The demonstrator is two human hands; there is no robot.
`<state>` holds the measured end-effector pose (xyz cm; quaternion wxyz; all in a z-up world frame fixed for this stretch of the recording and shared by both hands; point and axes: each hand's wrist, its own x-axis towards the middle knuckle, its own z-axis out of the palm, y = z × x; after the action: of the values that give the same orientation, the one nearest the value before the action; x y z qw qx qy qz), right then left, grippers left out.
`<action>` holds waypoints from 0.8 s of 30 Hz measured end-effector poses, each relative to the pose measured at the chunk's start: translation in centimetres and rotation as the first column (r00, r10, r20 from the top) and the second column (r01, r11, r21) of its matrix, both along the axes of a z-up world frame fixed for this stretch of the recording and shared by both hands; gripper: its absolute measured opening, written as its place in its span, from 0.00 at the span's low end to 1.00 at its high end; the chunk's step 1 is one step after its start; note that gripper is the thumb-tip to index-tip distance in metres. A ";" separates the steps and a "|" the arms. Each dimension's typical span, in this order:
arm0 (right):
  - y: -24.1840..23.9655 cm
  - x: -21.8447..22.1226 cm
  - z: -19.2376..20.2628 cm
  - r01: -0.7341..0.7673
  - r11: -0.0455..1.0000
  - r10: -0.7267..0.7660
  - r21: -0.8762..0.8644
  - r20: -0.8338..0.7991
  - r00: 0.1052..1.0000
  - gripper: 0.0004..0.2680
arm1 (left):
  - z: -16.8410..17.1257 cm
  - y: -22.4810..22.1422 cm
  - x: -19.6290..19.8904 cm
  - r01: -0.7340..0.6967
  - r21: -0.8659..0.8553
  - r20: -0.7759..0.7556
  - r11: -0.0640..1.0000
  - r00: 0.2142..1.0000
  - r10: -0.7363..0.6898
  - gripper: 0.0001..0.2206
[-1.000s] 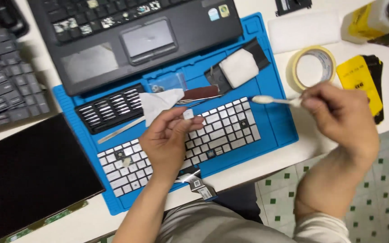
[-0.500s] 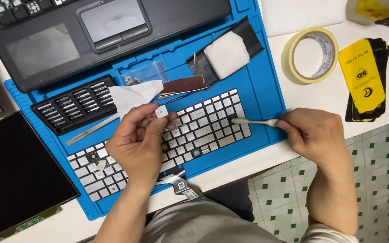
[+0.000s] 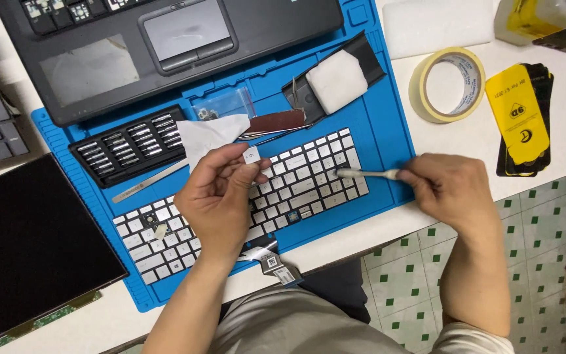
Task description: Cleaning a laptop keyboard frame and individual keys using a toothbrush and tweezers on a repair bench.
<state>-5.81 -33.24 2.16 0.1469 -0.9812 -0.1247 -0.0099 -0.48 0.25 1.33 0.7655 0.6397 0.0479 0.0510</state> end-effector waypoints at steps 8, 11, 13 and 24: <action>0.8 0.0 0.5 0.014 1.000 -0.017 -0.027 -0.111 0.994 0.07 | -0.9 -0.2 0.3 0.117 0.015 -0.035 0.993 0.993 -0.116 0.09; -0.6 -0.8 0.2 0.108 0.988 -0.120 -0.106 -0.114 0.986 0.08 | -1.2 -0.3 0.4 0.220 -0.007 -0.128 0.975 0.967 -0.219 0.08; 0.0 -0.4 0.2 0.084 0.994 -0.091 -0.074 -0.084 0.992 0.07 | -1.6 -0.2 0.5 0.261 0.032 -0.146 0.965 0.956 -0.254 0.09; 0.5 -0.8 0.3 0.076 0.994 -0.086 -0.073 -0.132 0.988 0.08 | -1.7 -0.2 0.9 0.375 0.061 -0.162 0.925 0.918 -0.362 0.09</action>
<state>-6.62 -32.73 2.50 0.1209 -0.9883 -0.0748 0.0548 0.39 0.09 -0.36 0.7259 0.6732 -0.0192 -0.1396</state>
